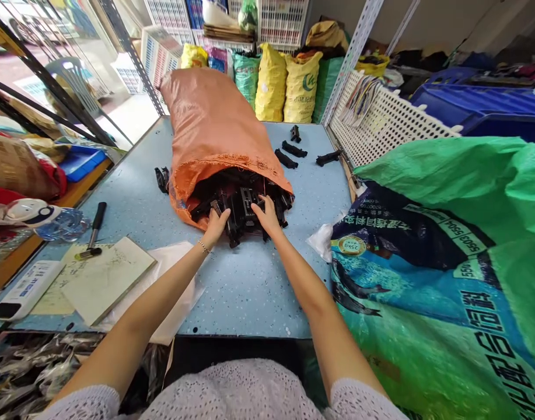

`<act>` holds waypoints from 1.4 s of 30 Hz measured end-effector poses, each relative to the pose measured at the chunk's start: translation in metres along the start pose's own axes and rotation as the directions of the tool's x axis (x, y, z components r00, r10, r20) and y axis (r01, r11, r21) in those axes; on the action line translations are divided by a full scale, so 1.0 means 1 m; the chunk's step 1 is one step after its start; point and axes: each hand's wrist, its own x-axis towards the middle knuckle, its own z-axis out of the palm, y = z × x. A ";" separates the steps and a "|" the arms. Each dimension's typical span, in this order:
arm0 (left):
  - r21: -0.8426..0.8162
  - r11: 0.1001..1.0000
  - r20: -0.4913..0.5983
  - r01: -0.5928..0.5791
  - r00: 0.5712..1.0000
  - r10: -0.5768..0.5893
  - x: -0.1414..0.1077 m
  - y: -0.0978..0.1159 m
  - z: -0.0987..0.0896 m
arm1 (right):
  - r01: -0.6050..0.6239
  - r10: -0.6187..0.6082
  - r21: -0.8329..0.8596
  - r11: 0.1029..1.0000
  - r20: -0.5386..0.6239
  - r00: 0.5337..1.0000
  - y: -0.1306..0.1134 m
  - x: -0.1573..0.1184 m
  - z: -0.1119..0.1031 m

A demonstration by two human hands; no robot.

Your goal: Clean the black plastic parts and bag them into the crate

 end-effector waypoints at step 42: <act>-0.509 0.779 0.301 0.366 0.924 -0.237 -0.223 0.029 -0.067 | 0.542 -0.348 -0.376 0.752 0.472 0.810 -0.098 -0.241 -0.011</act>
